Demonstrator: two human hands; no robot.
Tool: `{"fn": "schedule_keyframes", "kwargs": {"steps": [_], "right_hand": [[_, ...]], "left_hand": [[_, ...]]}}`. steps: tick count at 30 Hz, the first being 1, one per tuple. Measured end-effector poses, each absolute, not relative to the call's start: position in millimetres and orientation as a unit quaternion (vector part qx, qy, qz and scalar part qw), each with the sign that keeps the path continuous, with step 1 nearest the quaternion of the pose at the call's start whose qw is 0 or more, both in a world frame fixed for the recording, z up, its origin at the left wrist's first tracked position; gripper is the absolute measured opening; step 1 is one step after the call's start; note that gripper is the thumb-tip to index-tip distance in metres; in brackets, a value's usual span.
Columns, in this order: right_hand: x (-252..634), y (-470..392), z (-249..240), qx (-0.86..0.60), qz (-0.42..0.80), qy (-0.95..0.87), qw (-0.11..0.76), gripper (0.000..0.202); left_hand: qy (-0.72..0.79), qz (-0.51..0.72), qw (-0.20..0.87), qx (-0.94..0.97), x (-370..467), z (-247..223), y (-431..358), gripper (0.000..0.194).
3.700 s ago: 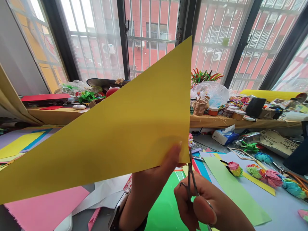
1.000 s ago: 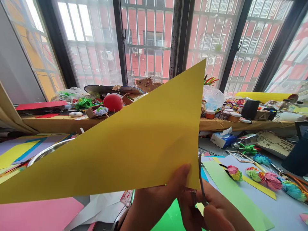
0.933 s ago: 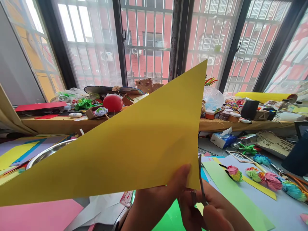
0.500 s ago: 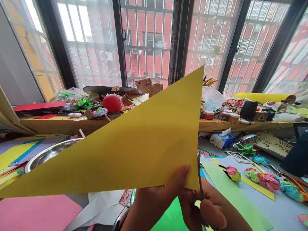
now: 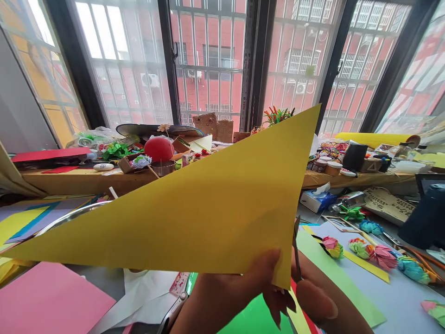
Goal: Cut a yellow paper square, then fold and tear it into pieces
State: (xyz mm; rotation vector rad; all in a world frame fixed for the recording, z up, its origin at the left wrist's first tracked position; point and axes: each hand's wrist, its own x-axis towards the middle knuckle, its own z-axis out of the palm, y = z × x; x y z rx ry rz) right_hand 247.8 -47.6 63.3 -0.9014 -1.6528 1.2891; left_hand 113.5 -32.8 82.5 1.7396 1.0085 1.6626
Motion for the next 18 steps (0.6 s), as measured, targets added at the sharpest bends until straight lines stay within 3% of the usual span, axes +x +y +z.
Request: {"fn": "schedule_keyframes", "kwargs": {"steps": [3, 7, 14, 16, 18], "right_hand": [[247, -48, 66, -0.341, 0.514, -0.667, 0.417, 0.066], [245, -50, 73, -0.324, 0.522, -0.663, 0.429, 0.062], [248, -37, 69, -0.391, 0.467, -0.674, 0.419, 0.071], [248, -28, 62, -0.426, 0.448, -0.682, 0.390, 0.066], [247, -18, 53, -0.555, 0.336, -0.721, 0.241, 0.062]], "left_hand": [[0.334, 0.595, 0.392, 0.617, 115, 85, -34, 0.002], [0.319, 0.569, 0.446, 0.613, 114, 88, -35, 0.004], [0.373, 0.540, 0.384, 0.649, 97, 92, -21, 0.012], [0.403, 0.516, 0.365, 0.662, 81, 93, -10, 0.016], [0.418, 0.446, 0.382, 0.694, 62, 93, 2, 0.021]]}}
